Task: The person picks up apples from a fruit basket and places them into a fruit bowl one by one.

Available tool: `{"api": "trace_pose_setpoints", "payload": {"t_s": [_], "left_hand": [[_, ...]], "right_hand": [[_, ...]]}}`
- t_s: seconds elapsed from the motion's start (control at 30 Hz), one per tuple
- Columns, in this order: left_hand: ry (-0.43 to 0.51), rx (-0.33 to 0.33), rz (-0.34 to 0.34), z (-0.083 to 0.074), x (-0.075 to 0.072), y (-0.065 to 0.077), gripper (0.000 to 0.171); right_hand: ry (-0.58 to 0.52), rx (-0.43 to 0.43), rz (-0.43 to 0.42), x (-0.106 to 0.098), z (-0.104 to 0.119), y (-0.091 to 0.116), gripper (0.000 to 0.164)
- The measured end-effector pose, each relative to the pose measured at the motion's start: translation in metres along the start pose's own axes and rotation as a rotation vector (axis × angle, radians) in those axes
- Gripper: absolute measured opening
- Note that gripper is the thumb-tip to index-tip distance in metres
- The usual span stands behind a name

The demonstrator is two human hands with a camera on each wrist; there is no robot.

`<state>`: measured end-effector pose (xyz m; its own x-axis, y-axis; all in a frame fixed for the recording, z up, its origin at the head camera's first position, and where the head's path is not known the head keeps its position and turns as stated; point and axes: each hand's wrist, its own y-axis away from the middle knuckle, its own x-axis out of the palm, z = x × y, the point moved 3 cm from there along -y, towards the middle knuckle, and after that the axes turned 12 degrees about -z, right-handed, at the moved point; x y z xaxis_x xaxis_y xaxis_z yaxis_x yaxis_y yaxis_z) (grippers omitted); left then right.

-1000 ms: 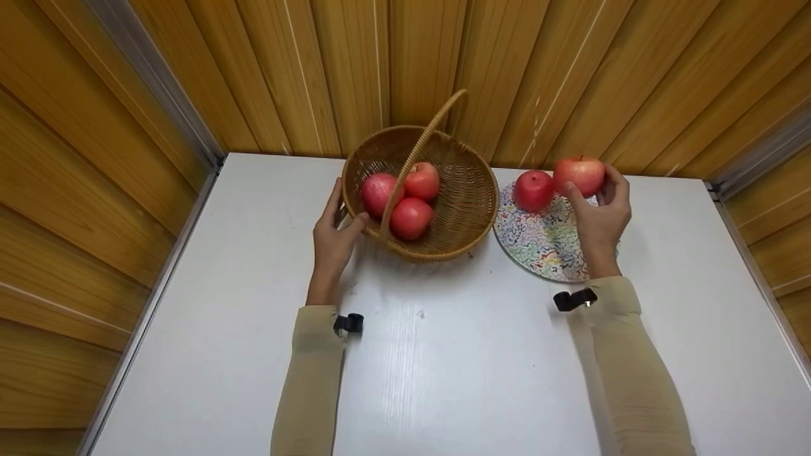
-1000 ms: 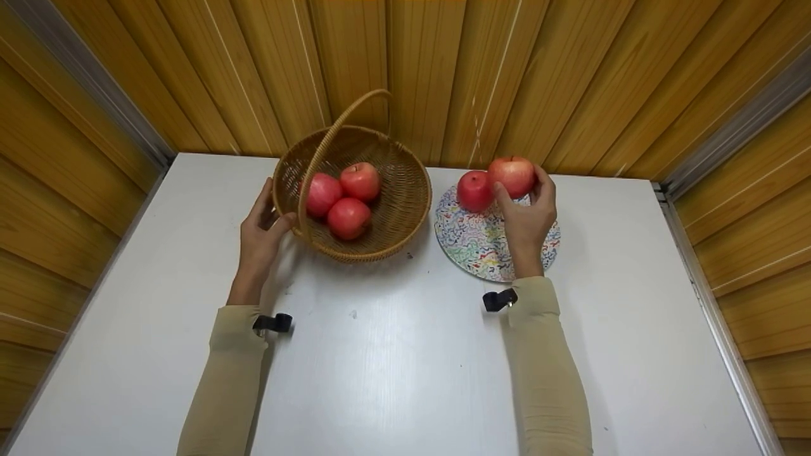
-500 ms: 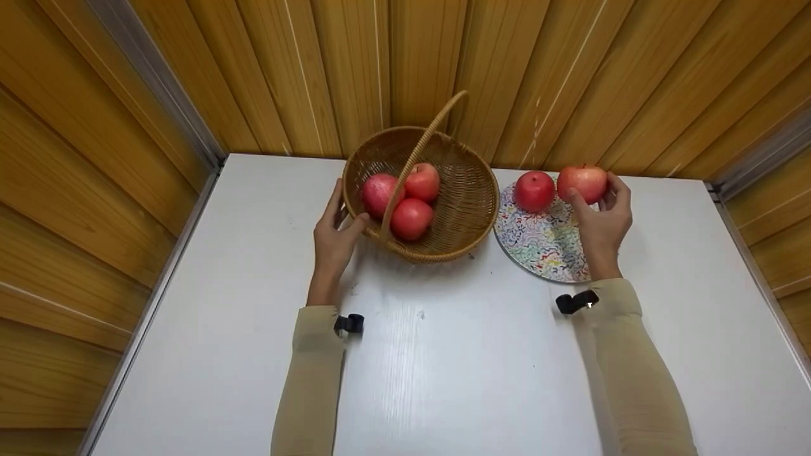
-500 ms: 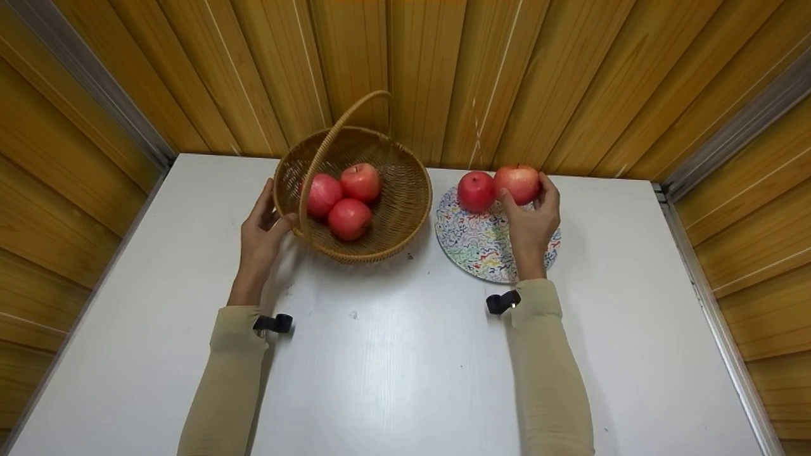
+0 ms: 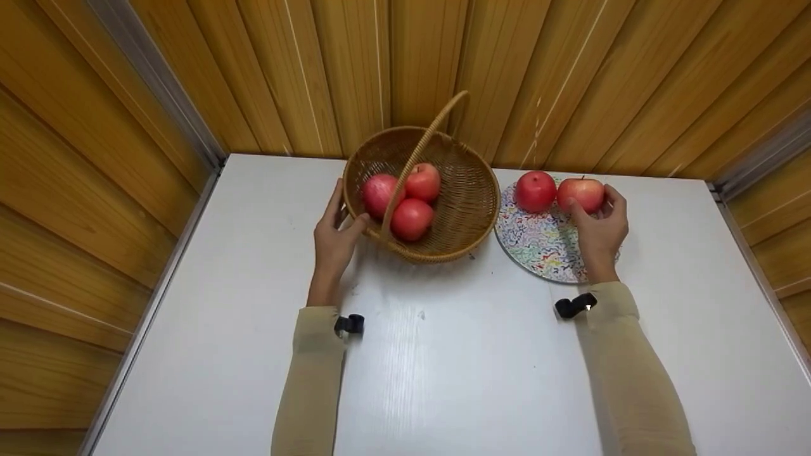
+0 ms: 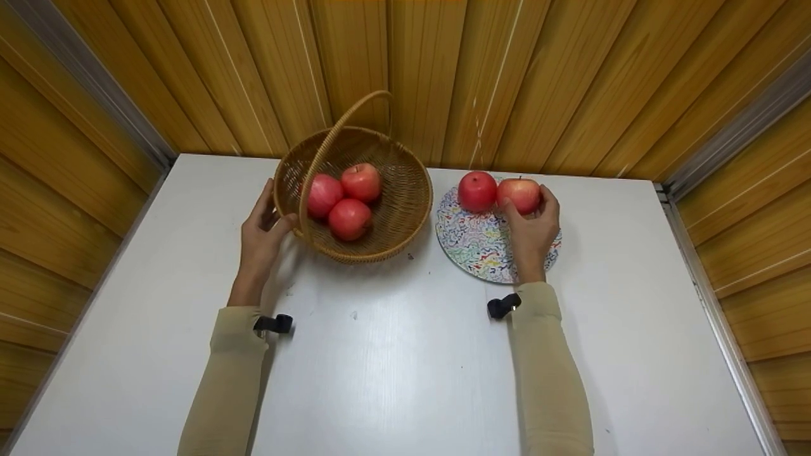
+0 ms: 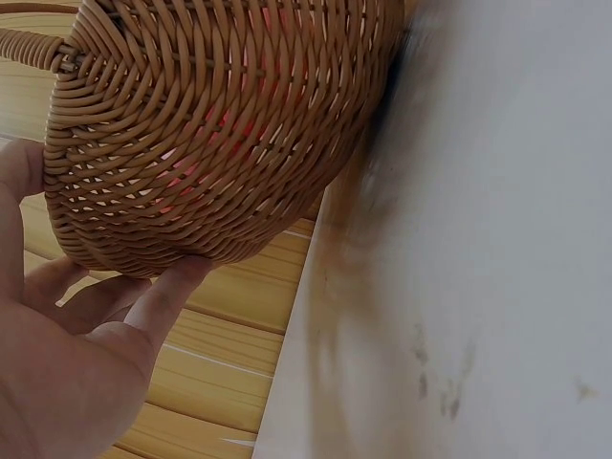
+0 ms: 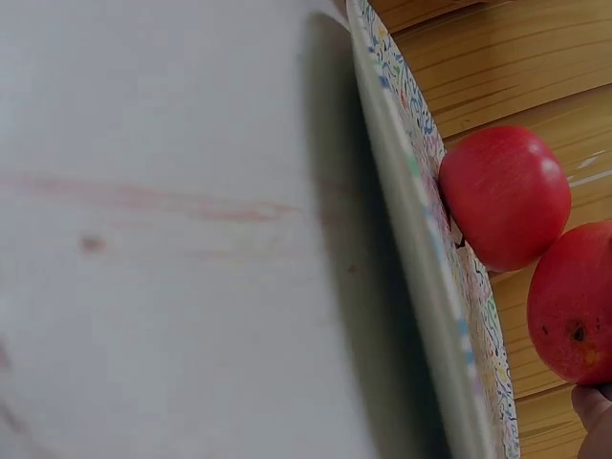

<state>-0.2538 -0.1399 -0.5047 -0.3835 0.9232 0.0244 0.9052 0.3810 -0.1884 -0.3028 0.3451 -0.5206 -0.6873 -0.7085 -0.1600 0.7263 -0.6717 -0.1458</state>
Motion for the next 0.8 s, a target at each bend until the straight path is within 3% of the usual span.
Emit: {"api": "trace_pose_setpoints", "payload": {"t_s": [0.8], "left_hand": [[0.014, -0.009, -0.003, -0.0019, -0.0001, 0.0005, 0.075]], "right_hand": [[0.033, 0.063, 0.019, -0.0005, -0.0112, -0.0008, 0.079]]}}
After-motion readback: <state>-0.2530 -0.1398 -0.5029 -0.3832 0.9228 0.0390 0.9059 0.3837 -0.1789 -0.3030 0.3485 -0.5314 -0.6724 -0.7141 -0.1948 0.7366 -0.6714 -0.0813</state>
